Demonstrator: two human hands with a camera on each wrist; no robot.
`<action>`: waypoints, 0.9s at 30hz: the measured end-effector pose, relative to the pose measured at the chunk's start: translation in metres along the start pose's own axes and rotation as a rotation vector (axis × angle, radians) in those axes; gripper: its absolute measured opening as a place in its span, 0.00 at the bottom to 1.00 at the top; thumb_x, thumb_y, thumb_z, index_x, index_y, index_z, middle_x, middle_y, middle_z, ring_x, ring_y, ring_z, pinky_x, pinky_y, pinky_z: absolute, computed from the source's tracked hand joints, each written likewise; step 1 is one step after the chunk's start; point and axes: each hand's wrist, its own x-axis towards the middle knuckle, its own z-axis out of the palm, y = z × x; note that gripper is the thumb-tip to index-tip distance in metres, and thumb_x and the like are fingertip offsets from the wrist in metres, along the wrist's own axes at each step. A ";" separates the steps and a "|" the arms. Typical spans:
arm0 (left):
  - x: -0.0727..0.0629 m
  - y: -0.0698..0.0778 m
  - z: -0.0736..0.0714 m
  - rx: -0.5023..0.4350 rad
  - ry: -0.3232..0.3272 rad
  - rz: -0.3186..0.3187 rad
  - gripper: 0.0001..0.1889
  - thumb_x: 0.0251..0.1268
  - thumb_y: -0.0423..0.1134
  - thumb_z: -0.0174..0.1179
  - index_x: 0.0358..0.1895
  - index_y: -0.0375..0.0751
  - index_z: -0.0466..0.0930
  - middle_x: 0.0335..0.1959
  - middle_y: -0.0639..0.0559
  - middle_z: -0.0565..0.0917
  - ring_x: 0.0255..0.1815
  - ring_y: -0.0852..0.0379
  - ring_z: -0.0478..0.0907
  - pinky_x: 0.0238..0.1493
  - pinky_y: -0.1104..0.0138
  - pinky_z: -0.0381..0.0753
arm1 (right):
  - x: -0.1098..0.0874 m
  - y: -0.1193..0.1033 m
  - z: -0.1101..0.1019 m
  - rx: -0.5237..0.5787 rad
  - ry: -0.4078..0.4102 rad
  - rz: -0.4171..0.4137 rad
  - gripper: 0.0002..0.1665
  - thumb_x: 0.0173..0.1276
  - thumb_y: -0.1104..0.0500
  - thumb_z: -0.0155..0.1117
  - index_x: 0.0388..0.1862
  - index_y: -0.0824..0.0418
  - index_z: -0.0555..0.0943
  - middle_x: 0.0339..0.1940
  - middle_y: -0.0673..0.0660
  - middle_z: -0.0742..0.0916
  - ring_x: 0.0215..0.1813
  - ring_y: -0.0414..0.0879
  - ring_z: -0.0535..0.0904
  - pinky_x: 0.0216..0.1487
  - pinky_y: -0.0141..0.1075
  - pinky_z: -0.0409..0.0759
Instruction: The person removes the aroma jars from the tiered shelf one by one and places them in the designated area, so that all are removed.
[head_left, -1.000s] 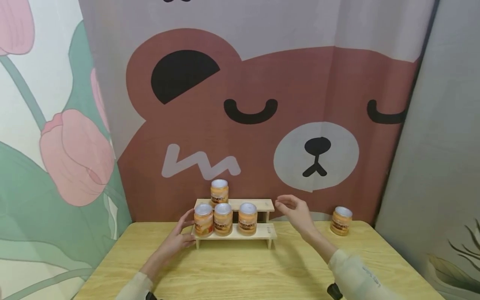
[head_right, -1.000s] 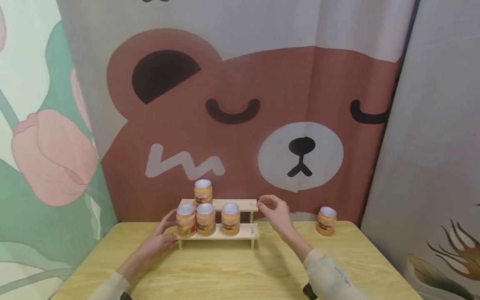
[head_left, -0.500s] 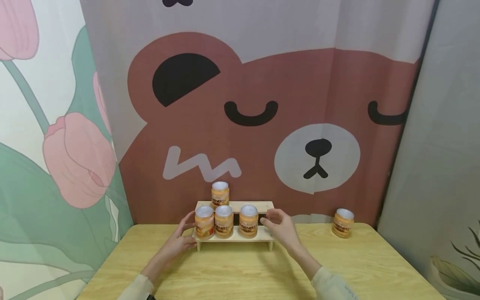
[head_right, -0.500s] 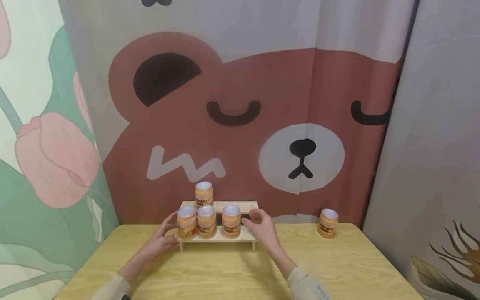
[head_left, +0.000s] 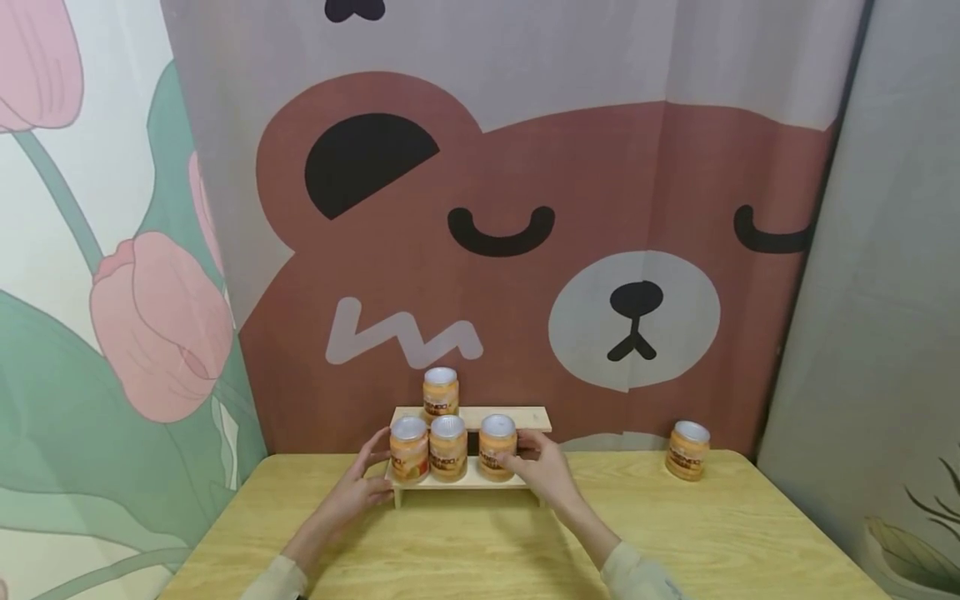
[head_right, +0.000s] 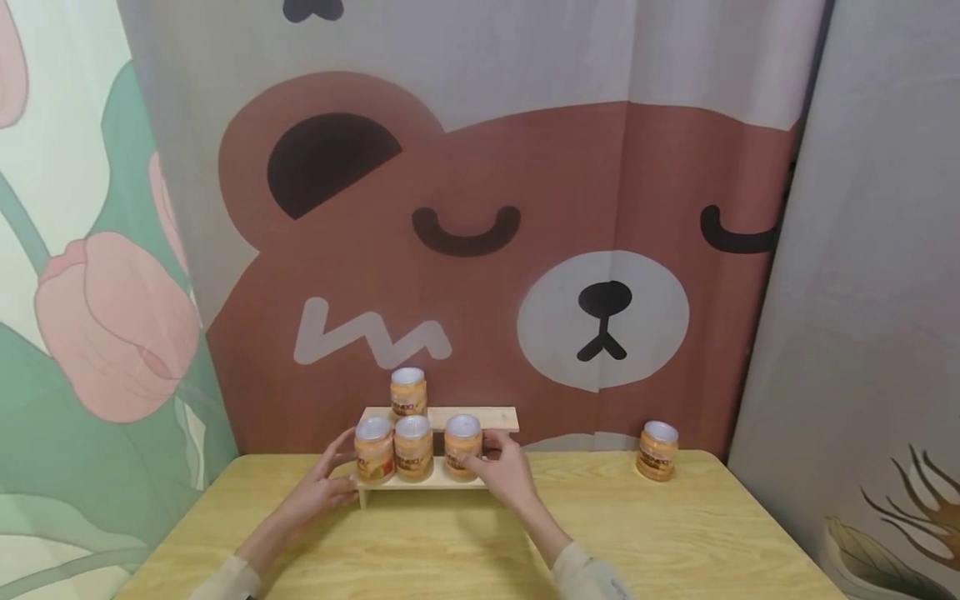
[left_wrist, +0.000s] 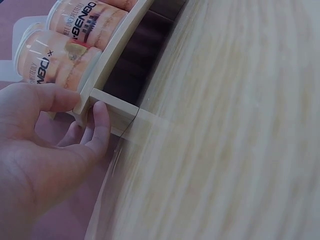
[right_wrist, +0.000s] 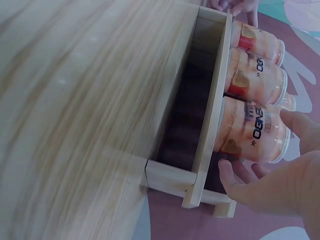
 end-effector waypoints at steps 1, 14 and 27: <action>0.000 0.000 0.000 0.003 0.002 -0.001 0.49 0.66 0.22 0.54 0.83 0.62 0.43 0.75 0.33 0.51 0.50 0.43 0.78 0.54 0.51 0.79 | 0.000 0.000 0.001 -0.004 -0.008 -0.005 0.33 0.63 0.55 0.77 0.63 0.67 0.78 0.52 0.62 0.85 0.52 0.56 0.81 0.48 0.46 0.82; 0.000 0.001 0.003 -0.013 0.007 -0.009 0.49 0.66 0.21 0.54 0.83 0.64 0.45 0.76 0.34 0.51 0.45 0.45 0.77 0.54 0.51 0.78 | 0.005 -0.002 0.010 -0.068 0.032 -0.035 0.40 0.62 0.55 0.78 0.67 0.72 0.73 0.53 0.63 0.84 0.53 0.57 0.81 0.51 0.49 0.82; 0.000 0.001 0.002 -0.021 0.025 -0.011 0.49 0.66 0.21 0.55 0.82 0.66 0.47 0.75 0.35 0.52 0.40 0.47 0.75 0.52 0.51 0.79 | 0.020 -0.035 0.010 -0.217 0.185 -0.124 0.34 0.61 0.55 0.78 0.65 0.62 0.78 0.60 0.60 0.83 0.60 0.60 0.77 0.54 0.54 0.78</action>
